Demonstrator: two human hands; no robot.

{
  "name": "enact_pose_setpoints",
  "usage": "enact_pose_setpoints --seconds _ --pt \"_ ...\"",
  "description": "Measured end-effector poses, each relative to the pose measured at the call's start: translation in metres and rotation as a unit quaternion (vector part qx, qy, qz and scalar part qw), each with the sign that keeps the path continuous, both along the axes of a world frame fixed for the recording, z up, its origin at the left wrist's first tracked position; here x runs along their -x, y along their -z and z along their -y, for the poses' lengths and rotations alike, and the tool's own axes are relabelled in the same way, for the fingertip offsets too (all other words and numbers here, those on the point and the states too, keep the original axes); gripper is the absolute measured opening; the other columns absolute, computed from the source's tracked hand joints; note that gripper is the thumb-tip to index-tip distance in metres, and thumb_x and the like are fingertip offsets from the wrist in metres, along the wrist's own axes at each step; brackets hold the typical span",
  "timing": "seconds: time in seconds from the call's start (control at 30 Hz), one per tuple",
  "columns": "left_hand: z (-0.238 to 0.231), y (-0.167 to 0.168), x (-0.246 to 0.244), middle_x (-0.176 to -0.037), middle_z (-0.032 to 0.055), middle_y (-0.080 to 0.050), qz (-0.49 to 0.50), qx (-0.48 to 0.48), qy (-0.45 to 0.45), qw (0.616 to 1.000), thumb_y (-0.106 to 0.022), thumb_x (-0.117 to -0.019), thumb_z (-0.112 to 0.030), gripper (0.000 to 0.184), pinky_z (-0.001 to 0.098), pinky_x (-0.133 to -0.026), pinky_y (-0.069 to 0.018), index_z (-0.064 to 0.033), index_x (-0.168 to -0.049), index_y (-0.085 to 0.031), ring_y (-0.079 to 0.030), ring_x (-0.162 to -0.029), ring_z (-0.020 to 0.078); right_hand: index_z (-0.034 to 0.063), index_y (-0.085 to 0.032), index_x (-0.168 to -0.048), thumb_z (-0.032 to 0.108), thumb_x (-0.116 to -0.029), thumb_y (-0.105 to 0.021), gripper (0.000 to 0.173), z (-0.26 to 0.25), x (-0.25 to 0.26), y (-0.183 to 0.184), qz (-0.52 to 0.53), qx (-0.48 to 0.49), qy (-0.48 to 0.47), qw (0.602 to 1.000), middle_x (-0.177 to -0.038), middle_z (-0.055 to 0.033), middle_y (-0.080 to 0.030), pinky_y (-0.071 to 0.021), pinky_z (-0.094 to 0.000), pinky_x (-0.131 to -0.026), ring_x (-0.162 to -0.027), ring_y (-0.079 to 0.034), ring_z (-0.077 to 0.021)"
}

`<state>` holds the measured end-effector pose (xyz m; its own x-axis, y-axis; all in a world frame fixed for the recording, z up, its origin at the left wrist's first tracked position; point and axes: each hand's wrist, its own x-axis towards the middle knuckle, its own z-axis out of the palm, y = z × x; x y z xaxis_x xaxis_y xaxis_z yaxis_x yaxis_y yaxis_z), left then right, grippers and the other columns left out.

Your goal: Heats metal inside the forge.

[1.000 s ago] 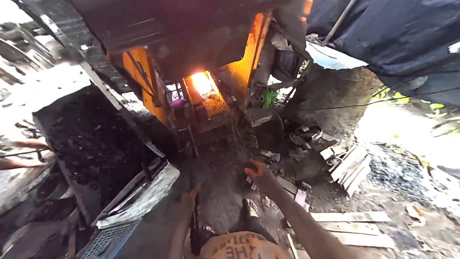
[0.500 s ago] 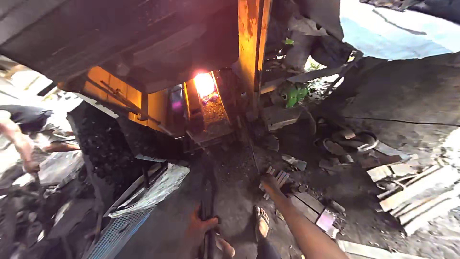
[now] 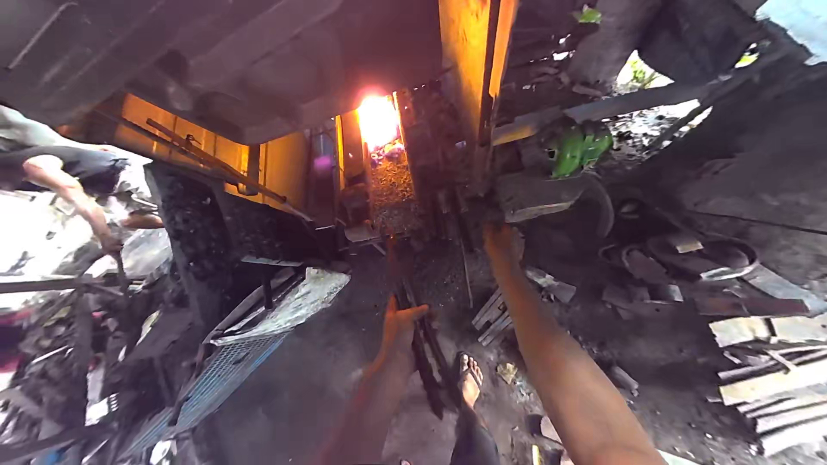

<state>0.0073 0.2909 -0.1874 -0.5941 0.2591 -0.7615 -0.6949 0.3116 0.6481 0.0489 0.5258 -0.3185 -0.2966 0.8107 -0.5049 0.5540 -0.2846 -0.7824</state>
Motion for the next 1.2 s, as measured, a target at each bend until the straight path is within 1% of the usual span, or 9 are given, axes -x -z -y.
enact_pose_setpoints --seconds 0.2,0.37,0.47,0.57,0.67,0.73,0.87,1.03,1.2 --pt "-0.050 0.011 0.006 -0.100 0.0179 -0.065 -0.046 0.021 -0.053 0.997 -0.065 -0.0923 0.002 0.065 0.0344 -0.056 -0.0550 -0.0079 -0.150 -0.037 -0.067 -0.073 0.0232 -0.0038 -0.053 -0.143 0.040 -0.1079 -0.052 0.056 -0.012 0.029 0.025 -0.025 0.014 -0.183 0.983 -0.135 -0.0277 -0.061 -0.0444 -0.0556 -0.110 -0.127 -0.059 -0.0394" --pt "-0.072 0.027 0.017 -0.099 0.0211 -0.065 -0.075 0.008 -0.076 0.994 -0.064 -0.0924 0.005 0.060 0.0393 -0.058 -0.0587 -0.0044 -0.146 -0.038 -0.067 -0.070 0.0268 0.0059 -0.035 -0.156 0.030 -0.1064 -0.057 0.059 -0.014 0.056 0.037 -0.062 0.089 -0.169 0.980 -0.130 -0.0254 -0.061 -0.0611 -0.0497 -0.082 -0.098 -0.071 -0.0341" --pt "-0.076 0.027 0.028 -0.092 0.0185 -0.064 -0.117 0.067 -0.001 0.991 -0.063 -0.0961 0.001 0.050 0.0366 -0.056 -0.0577 0.0006 -0.139 -0.039 -0.066 -0.065 0.0231 0.0036 -0.041 -0.153 0.022 -0.1062 -0.054 0.052 -0.018 0.056 0.023 -0.056 0.018 -0.187 0.981 -0.132 -0.0256 -0.061 -0.0551 -0.0531 -0.092 -0.107 -0.067 -0.0361" --pt "-0.067 -0.006 0.040 -0.087 0.0159 -0.064 -0.129 0.120 0.078 0.981 -0.065 -0.0954 0.000 0.038 0.0363 -0.060 -0.0576 0.0036 -0.129 -0.048 -0.065 -0.066 0.0218 0.0000 -0.045 -0.150 0.021 -0.1068 -0.053 0.049 -0.003 0.020 -0.019 -0.021 -0.032 -0.205 0.978 -0.139 -0.0261 -0.058 -0.0466 -0.0549 -0.108 -0.127 -0.060 -0.0389" --pt "-0.050 -0.060 0.056 -0.069 0.0120 -0.063 -0.063 0.020 0.075 0.995 -0.056 -0.1000 -0.003 0.009 0.0297 -0.045 -0.0535 0.0037 -0.106 -0.056 -0.061 -0.051 0.0183 0.0033 -0.048 -0.148 0.028 -0.1079 -0.051 0.047 0.038 -0.044 -0.049 0.037 -0.057 -0.230 0.971 -0.129 -0.0259 -0.064 -0.0494 -0.0585 -0.103 -0.119 -0.064 -0.0409" --pt "-0.043 -0.081 0.068 -0.069 0.0111 -0.062 -0.010 -0.051 0.068 0.996 -0.051 -0.1019 -0.004 0.011 0.0273 -0.045 -0.0526 0.0040 -0.102 -0.057 -0.061 -0.050 0.0169 0.0000 -0.055 -0.140 0.028 -0.1079 -0.051 0.043 0.079 -0.092 -0.067 0.047 -0.077 -0.234 0.968 -0.114 -0.0265 -0.068 -0.0529 -0.0601 -0.094 -0.105 -0.068 -0.0416" --pt "-0.046 -0.058 0.053 -0.069 0.0107 -0.062 -0.025 -0.029 0.101 0.994 -0.053 -0.1011 -0.001 0.005 0.0296 -0.046 -0.0545 0.0031 -0.104 -0.054 -0.062 -0.051 0.0178 -0.0029 -0.061 -0.130 0.024 -0.1042 -0.057 0.037 0.170 -0.176 -0.100 0.061 -0.082 -0.224 0.969 -0.097 -0.0253 -0.070 -0.0550 -0.0623 -0.084 -0.090 -0.070 -0.0420" --pt "-0.050 -0.010 0.032 -0.069 0.0112 -0.059 -0.095 0.040 0.125 0.987 -0.058 -0.0946 0.003 0.026 0.0334 -0.046 -0.0551 0.0014 -0.117 -0.045 -0.061 -0.049 0.0194 -0.0010 -0.044 -0.153 0.019 -0.1009 -0.058 0.057 0.247 -0.245 -0.135 -0.001 -0.093 -0.212 0.973 -0.091 -0.0218 -0.072 -0.0577 -0.0556 -0.074 -0.074 -0.070 -0.0336" --pt "-0.050 0.000 0.031 -0.074 0.0120 -0.060 -0.132 0.054 0.142 0.980 -0.056 -0.0966 -0.003 0.019 0.0364 -0.048 -0.0551 0.0013 -0.114 -0.049 -0.061 -0.052 0.0203 0.0089 -0.035 -0.160 0.021 -0.1030 -0.054 0.062 0.267 -0.258 -0.163 -0.057 -0.002 -0.177 0.983 -0.079 -0.0097 -0.065 -0.0537 -0.0412 -0.057 -0.057 -0.058 -0.0177"
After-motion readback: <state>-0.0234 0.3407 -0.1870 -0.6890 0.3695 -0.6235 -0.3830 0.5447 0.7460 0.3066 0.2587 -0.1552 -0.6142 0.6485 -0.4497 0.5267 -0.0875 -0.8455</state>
